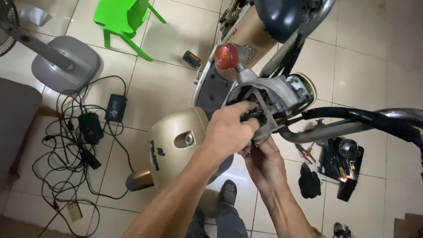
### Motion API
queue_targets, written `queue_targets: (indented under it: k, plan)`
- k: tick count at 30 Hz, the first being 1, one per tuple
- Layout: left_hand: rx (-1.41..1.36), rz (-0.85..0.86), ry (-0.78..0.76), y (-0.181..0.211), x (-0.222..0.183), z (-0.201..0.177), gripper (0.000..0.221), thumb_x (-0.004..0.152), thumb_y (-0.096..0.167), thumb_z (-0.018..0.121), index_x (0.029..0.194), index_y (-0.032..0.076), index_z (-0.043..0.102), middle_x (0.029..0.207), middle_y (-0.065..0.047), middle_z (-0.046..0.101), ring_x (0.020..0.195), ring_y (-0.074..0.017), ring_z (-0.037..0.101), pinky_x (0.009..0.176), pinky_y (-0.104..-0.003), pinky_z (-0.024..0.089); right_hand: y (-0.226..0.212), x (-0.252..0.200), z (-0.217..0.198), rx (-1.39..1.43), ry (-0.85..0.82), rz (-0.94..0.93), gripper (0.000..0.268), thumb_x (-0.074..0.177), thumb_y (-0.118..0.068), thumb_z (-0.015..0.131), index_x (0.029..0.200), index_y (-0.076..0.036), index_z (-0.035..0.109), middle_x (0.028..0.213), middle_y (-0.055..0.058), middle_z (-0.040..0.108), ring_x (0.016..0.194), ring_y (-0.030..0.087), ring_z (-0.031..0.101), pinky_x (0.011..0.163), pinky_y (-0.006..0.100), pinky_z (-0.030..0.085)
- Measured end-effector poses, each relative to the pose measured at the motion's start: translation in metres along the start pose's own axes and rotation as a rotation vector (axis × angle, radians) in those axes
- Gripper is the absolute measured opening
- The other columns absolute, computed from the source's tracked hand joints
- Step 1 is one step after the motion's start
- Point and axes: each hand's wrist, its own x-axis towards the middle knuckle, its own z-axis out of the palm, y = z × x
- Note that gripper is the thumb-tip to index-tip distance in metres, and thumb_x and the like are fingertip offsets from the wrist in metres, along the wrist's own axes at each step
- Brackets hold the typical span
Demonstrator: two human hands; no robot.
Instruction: Disconnecting electrical cables and connectors from the front assembly of a scooter
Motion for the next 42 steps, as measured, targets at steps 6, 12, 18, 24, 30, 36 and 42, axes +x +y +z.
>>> queue_targets:
  k: [6,12,18,24,30,36,42]
  plan:
    - [0.156,0.072,-0.029,-0.014,0.022,-0.001,0.053,0.076,0.022,0.059,0.127,0.012,0.072,0.083,-0.018,0.075,0.082,-0.0341,0.076,0.078,-0.046,0.06,0.005,0.002,0.002,-0.029,-0.013,-0.051,0.011,0.099,-0.019,0.059,0.095,-0.013,0.067,0.073,0.008,0.055,0.07,0.02,0.053,0.078,0.041,0.053]
    - [0.011,-0.038,-0.032,-0.005,0.007,-0.004,0.048,0.072,0.026,0.067,0.118,0.018,0.077,0.083,-0.014,0.077,0.085,-0.031,0.078,0.078,-0.043,0.06,0.005,0.003,0.009,0.034,-0.017,-0.064,0.01,0.098,-0.019,0.058,0.097,-0.012,0.066,0.071,0.007,0.052,0.068,0.02,0.048,0.076,0.04,0.05]
    - [-0.119,-0.022,-0.032,-0.013,0.012,-0.005,0.048,0.078,0.018,0.063,0.121,0.0,0.072,0.071,-0.027,0.072,0.062,-0.038,0.073,0.06,-0.046,0.062,0.001,-0.004,0.026,0.107,0.045,-0.084,0.01,0.095,-0.015,0.06,0.087,-0.013,0.063,0.072,0.003,0.049,0.068,0.019,0.043,0.071,0.038,0.046]
    - [-0.187,0.017,-0.007,-0.024,0.015,0.0,0.047,0.078,0.019,0.066,0.121,0.0,0.072,0.058,-0.02,0.069,0.046,-0.0278,0.071,0.046,-0.041,0.061,0.002,-0.003,0.026,0.102,0.085,-0.088,0.009,0.094,-0.012,0.06,0.085,-0.012,0.063,0.072,0.005,0.051,0.067,0.02,0.043,0.069,0.038,0.045]
    - [-0.291,0.034,0.02,-0.021,0.014,0.0,0.046,0.072,0.016,0.074,0.113,-0.004,0.074,0.054,-0.024,0.066,0.041,-0.0274,0.068,0.042,-0.037,0.059,-0.009,-0.013,0.043,0.007,0.113,-0.1,0.009,0.092,-0.011,0.06,0.083,-0.01,0.06,0.067,0.007,0.047,0.069,0.022,0.044,0.071,0.038,0.045]
    - [-0.236,0.159,0.073,-0.024,0.011,0.002,0.039,0.082,0.021,0.073,0.11,-0.005,0.075,0.056,-0.025,0.068,0.044,-0.0304,0.07,0.045,-0.038,0.061,-0.003,-0.006,0.032,0.019,0.124,-0.115,0.009,0.092,-0.011,0.06,0.083,-0.01,0.062,0.067,0.006,0.05,0.068,0.022,0.046,0.071,0.039,0.046]
    - [-0.067,0.272,0.153,-0.042,0.022,0.006,0.033,0.086,0.028,0.069,0.106,0.002,0.076,0.058,-0.024,0.069,0.047,-0.0335,0.071,0.044,-0.039,0.059,-0.003,-0.004,0.029,-0.05,0.18,-0.118,0.005,0.087,-0.012,0.063,0.084,-0.01,0.065,0.068,0.008,0.059,0.065,0.022,0.055,0.067,0.037,0.049]
